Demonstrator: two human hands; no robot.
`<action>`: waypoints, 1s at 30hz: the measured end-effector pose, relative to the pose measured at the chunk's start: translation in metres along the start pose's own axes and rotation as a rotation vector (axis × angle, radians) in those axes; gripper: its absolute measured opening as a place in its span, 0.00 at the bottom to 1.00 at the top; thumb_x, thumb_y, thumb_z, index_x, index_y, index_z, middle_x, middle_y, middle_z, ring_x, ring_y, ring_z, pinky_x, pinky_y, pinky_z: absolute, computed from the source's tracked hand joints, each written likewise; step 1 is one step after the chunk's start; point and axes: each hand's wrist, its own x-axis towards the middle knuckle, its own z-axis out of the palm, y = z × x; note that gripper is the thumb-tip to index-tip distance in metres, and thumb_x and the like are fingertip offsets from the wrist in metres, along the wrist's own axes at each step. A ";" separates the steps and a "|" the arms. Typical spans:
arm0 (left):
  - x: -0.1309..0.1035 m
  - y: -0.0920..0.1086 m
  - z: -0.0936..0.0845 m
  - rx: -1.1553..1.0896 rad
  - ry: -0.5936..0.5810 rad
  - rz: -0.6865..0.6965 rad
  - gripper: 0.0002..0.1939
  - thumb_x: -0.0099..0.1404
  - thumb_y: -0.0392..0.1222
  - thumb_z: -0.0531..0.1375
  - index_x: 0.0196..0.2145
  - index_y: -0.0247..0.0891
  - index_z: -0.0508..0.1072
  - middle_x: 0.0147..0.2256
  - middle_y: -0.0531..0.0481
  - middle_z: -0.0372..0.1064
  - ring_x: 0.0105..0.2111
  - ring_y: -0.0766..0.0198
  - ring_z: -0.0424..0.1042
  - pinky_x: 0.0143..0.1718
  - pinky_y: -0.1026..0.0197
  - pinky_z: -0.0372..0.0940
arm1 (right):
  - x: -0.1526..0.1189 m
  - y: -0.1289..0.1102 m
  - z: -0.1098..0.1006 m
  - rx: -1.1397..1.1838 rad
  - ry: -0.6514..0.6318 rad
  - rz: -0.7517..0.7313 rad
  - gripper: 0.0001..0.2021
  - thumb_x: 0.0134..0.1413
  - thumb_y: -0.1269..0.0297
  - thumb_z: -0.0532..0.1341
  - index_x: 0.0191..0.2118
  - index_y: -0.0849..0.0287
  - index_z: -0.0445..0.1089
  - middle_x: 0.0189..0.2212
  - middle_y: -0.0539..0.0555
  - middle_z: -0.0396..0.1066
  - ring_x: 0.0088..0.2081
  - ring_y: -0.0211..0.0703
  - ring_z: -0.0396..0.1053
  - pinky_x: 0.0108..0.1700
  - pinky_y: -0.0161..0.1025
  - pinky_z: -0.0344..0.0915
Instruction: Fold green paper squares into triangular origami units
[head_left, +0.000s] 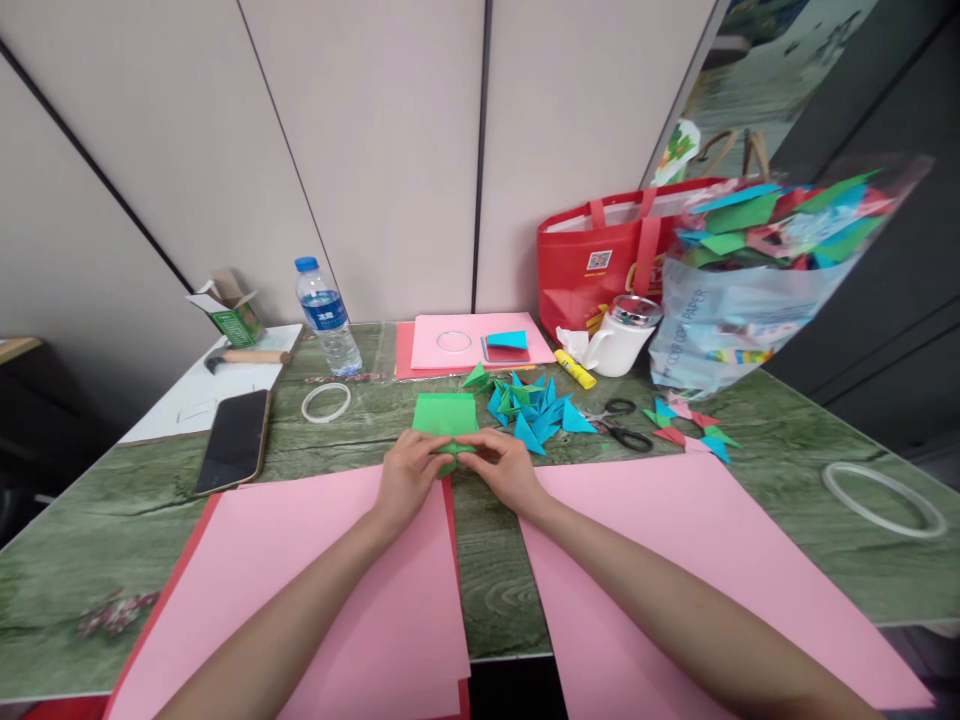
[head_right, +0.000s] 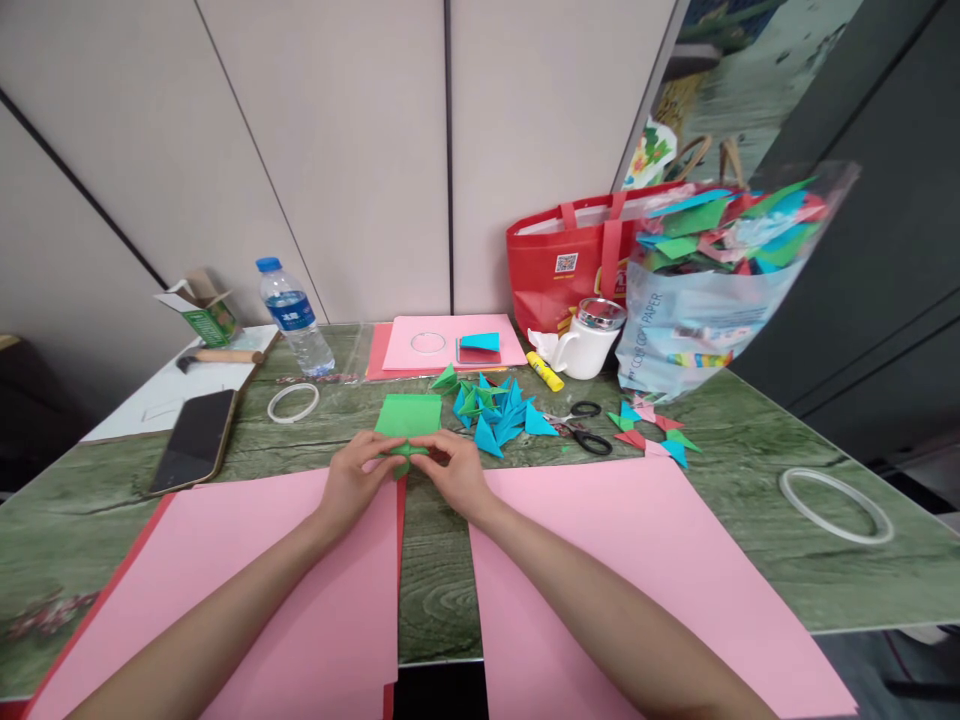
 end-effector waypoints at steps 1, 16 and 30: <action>-0.001 -0.001 0.001 0.029 0.012 0.042 0.09 0.55 0.39 0.59 0.35 0.39 0.74 0.29 0.49 0.68 0.32 0.63 0.66 0.35 0.59 0.62 | 0.000 0.000 0.000 -0.009 0.004 -0.024 0.08 0.44 0.66 0.62 0.35 0.58 0.73 0.26 0.52 0.67 0.28 0.37 0.64 0.28 0.33 0.61; -0.001 0.014 -0.001 0.112 -0.004 0.101 0.06 0.59 0.38 0.54 0.34 0.38 0.69 0.29 0.49 0.63 0.34 0.62 0.62 0.37 0.59 0.59 | -0.006 -0.002 0.002 -0.186 0.053 -0.178 0.07 0.51 0.64 0.57 0.35 0.55 0.71 0.28 0.53 0.66 0.31 0.40 0.64 0.34 0.38 0.62; -0.001 0.008 0.001 -0.296 -0.069 -0.282 0.14 0.53 0.44 0.59 0.37 0.36 0.64 0.21 0.57 0.62 0.23 0.69 0.64 0.27 0.66 0.60 | -0.003 -0.005 0.002 0.213 -0.095 0.112 0.10 0.49 0.59 0.57 0.37 0.57 0.66 0.29 0.51 0.69 0.26 0.38 0.69 0.30 0.36 0.67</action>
